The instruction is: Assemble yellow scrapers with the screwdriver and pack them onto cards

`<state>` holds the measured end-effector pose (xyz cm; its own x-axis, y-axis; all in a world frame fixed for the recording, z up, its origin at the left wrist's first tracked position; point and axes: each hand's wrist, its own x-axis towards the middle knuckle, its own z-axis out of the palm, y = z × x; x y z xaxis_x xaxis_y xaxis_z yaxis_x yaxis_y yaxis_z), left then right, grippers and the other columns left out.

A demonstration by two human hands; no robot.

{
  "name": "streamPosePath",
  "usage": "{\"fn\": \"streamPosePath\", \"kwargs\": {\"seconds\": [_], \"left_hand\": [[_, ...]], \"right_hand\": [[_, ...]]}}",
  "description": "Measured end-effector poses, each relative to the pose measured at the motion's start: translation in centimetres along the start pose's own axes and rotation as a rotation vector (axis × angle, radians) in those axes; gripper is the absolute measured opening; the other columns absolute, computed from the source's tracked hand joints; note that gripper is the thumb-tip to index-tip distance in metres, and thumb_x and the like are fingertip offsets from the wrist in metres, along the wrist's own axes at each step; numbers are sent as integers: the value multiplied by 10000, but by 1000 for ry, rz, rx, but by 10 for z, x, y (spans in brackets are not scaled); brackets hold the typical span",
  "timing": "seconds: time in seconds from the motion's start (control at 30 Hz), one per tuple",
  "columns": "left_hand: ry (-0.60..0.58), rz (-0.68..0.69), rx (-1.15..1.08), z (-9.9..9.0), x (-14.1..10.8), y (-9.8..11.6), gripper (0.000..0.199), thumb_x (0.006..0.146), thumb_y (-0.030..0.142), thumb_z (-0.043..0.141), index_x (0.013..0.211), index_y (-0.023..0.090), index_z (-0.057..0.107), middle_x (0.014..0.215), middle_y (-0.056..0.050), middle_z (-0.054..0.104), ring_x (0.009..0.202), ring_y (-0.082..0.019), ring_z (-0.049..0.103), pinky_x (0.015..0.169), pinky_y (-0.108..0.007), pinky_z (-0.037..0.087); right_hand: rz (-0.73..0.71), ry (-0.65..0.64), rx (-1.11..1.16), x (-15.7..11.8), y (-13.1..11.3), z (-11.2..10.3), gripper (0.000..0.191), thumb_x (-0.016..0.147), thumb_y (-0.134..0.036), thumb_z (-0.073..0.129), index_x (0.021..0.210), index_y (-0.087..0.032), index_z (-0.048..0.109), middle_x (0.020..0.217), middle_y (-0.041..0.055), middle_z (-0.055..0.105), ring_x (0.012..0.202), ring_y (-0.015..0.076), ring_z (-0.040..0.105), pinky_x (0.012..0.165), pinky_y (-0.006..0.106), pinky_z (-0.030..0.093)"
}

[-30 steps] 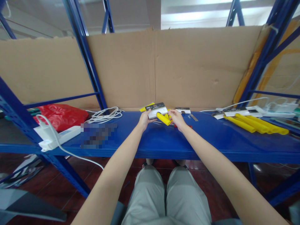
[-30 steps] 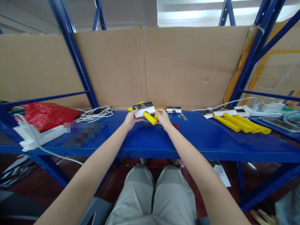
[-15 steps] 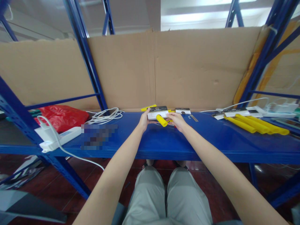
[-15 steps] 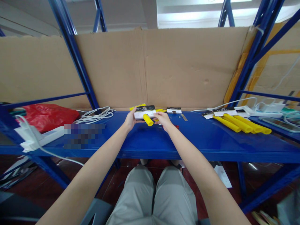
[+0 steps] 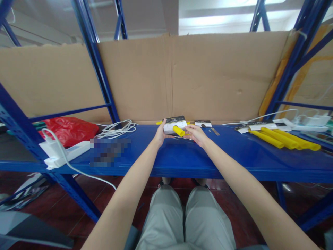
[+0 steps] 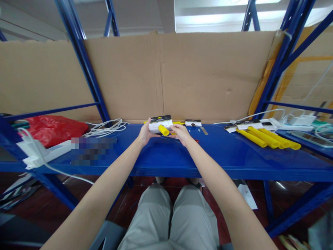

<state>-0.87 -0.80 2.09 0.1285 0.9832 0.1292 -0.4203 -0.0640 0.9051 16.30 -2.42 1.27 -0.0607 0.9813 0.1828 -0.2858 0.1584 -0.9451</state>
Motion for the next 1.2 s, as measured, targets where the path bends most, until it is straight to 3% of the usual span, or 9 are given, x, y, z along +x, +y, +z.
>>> {"fn": "streamPosePath", "kwargs": {"seconds": [0.33, 0.6, 0.77, 0.97, 1.07, 1.2], "left_hand": [[81, 39, 45, 3, 0, 0, 518, 873, 596, 424, 1117, 190, 635, 988, -90, 728, 966, -271, 665, 818, -434, 523], [87, 55, 38, 1, 3, -1, 575, 881, 642, 349, 1141, 220, 641, 1083, -73, 711, 1119, -278, 602, 1017, -478, 382], [16, 129, -77, -1, 11, -3, 596, 894, 620, 341, 1151, 168, 632, 1073, -96, 707, 1030, -262, 652, 915, -388, 485], [172, 155, -20, -12, 16, -1, 354, 888, 411, 490, 1088, 168, 652, 908, -71, 716, 780, -202, 696, 699, -298, 538], [267, 203, 56, -12, 15, -1, 224, 808, 286, 609, 994, 183, 679, 826, -34, 703, 697, -167, 680, 638, -260, 525], [380, 249, 87, -13, 12, 0, 196, 697, 243, 719, 874, 175, 670, 733, -6, 669, 621, -135, 642, 602, -248, 509]], "right_hand": [[-19, -13, -23, 2, 2, -2, 124, 818, -109, 609, 718, -181, 613, 752, 12, 670, 664, 114, 635, 663, 263, 551], [-63, -64, -80, 5, 6, -5, 127, 810, -219, 628, 716, -202, 544, 826, 7, 662, 789, 126, 630, 720, 270, 518], [-45, -64, -67, 5, 5, -3, 128, 847, -215, 583, 733, -202, 528, 819, 12, 665, 791, 132, 635, 728, 274, 503], [-26, -5, -3, 1, -2, 1, 161, 904, -161, 492, 751, -186, 537, 725, 4, 655, 630, 102, 620, 672, 257, 495], [-18, -5, 3, -1, -4, 3, 185, 909, -143, 478, 741, -180, 548, 671, -5, 647, 580, 90, 606, 626, 230, 490], [-7, -42, -19, -2, -3, 3, 204, 897, -158, 511, 698, -179, 550, 626, -3, 642, 565, 90, 604, 599, 213, 488]]}}
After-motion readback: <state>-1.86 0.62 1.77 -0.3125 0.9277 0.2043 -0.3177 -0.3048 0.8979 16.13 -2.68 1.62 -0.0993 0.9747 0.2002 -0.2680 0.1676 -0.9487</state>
